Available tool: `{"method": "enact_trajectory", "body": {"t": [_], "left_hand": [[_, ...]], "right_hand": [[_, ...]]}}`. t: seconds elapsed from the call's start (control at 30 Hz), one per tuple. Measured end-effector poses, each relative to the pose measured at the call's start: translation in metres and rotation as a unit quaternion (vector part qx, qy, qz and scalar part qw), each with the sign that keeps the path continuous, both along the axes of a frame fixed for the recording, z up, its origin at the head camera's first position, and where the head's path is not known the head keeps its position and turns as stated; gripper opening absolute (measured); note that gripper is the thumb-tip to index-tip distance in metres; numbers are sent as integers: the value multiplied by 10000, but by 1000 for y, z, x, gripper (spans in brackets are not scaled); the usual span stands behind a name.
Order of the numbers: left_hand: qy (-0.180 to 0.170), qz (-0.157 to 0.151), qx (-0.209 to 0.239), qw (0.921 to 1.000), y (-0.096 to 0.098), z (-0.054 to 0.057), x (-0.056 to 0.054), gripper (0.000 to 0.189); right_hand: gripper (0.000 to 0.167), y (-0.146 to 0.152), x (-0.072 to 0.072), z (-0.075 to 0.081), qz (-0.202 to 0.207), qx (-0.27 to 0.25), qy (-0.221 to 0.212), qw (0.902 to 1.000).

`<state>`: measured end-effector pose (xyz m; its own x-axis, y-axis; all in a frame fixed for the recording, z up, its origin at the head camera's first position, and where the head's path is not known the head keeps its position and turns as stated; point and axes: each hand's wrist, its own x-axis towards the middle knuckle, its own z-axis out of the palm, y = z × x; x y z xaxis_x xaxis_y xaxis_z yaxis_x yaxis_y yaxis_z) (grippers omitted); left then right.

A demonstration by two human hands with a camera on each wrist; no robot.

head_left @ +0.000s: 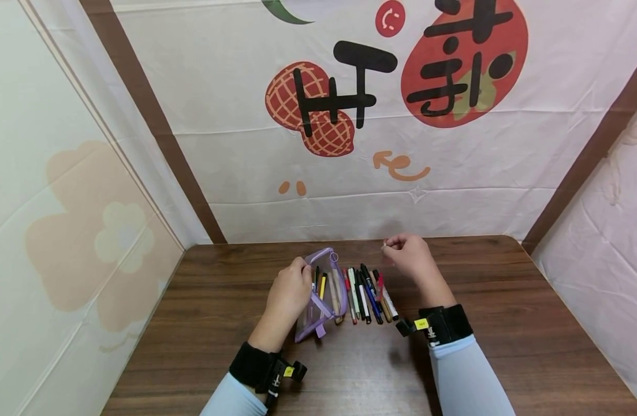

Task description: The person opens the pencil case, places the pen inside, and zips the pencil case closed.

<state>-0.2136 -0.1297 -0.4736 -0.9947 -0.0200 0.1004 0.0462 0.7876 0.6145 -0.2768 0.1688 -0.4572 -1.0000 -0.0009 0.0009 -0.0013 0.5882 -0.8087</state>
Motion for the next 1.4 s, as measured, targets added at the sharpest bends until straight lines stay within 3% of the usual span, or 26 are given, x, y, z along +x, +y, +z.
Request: {"method": "enact_trajectory", "body": {"t": [0.27, 0.57, 1.07, 1.4], "left_hand": [[158, -41, -32, 9999, -2, -3, 0, 24], [73, -25, 22, 10000, -3, -2, 1, 26], [281, 40, 40, 9996, -4, -5, -2, 23], [253, 78, -28, 9996, -4, 2, -1, 24]], "right_hand": [[21, -23, 0, -3, 139, -1582, 116, 9872], [15, -62, 6, -15, 393, -2602, -284, 9644], [12, -113, 22, -40, 1306, -2645, -1148, 9486], [20, -103, 22, -36, 1943, -1745, -1150, 9584]]}}
